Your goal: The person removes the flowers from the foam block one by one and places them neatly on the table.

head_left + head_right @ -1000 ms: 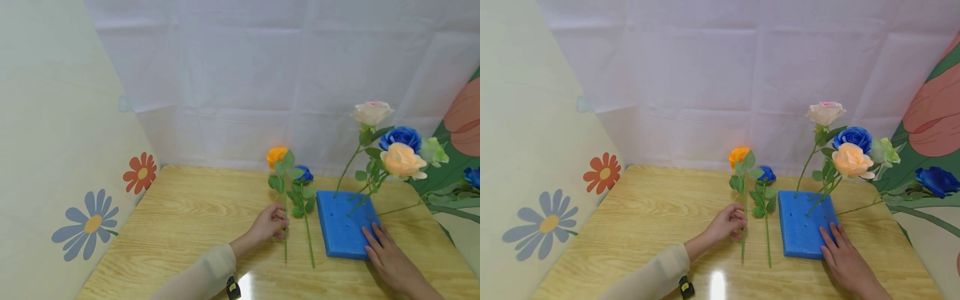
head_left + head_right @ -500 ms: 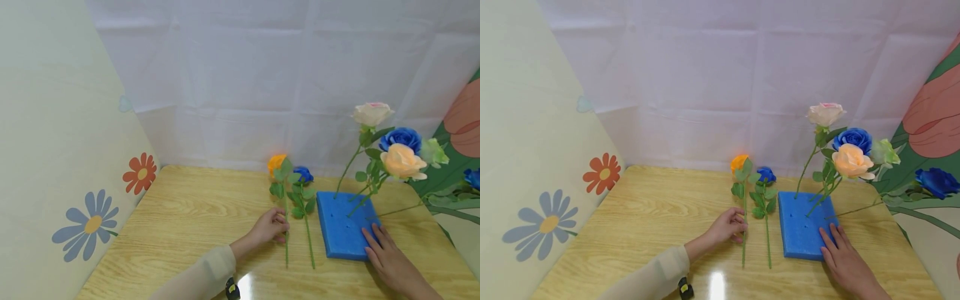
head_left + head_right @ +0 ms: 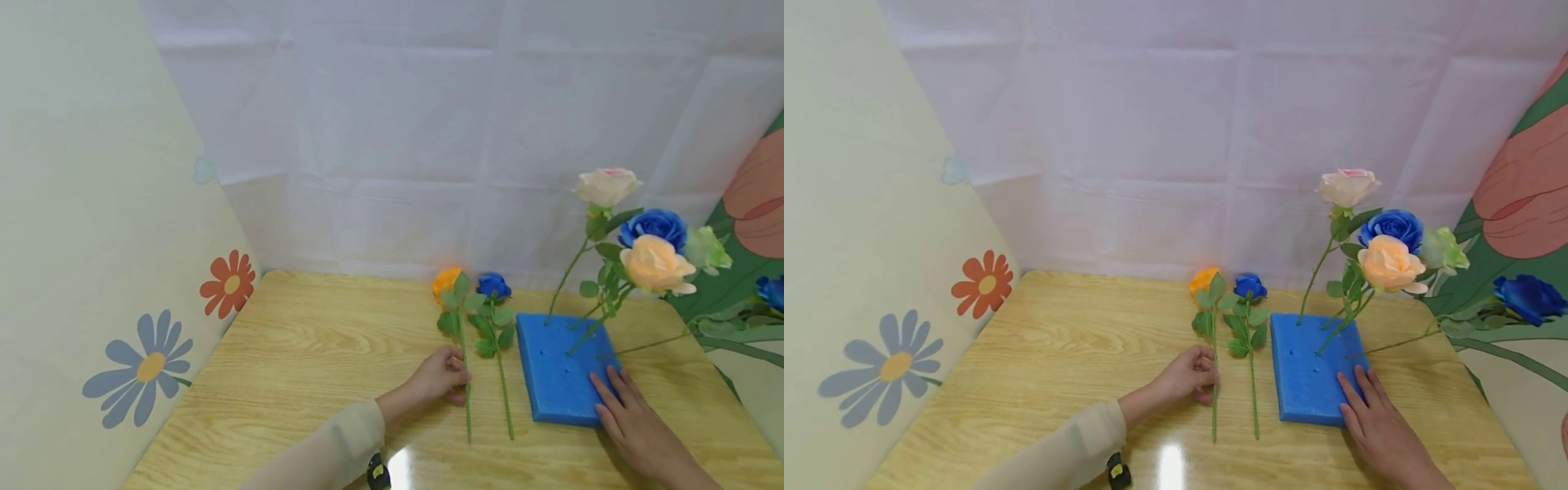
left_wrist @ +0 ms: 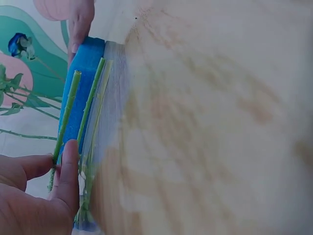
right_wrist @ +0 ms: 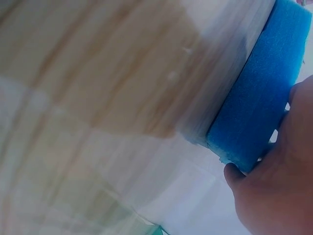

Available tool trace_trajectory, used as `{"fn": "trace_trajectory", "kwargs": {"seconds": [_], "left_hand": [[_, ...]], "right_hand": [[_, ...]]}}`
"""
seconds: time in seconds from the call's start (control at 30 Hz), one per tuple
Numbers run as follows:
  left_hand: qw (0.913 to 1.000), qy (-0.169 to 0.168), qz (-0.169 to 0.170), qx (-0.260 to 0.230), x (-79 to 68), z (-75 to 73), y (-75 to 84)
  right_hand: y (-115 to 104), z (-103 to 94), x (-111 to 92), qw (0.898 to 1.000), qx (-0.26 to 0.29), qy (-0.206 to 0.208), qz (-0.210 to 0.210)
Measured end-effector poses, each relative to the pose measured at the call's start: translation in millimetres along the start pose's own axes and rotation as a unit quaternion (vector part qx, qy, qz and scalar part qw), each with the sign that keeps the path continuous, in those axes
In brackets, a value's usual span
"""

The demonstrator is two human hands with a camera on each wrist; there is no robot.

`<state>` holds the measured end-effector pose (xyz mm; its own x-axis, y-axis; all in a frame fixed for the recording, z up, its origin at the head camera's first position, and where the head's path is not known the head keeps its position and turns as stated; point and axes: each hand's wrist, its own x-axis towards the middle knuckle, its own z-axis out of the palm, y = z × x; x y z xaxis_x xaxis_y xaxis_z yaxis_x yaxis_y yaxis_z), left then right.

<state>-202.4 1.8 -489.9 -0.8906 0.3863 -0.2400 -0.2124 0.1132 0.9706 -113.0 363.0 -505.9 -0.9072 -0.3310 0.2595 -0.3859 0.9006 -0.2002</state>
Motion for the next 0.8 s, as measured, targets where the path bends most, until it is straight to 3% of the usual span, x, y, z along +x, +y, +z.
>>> {"fn": "trace_trajectory", "kwargs": {"seconds": [0.4,0.8], "left_hand": [[0.9990,0.011,-0.039,0.019,4.6,1.6,-0.3],[0.9976,0.011,-0.047,0.050,2.4,4.4,2.0]], "right_hand": [[-0.7,-0.6,0.6,1.000,0.009,-0.003,0.010],[-2.4,-1.8,0.9,0.999,0.025,-0.017,0.029]]}}
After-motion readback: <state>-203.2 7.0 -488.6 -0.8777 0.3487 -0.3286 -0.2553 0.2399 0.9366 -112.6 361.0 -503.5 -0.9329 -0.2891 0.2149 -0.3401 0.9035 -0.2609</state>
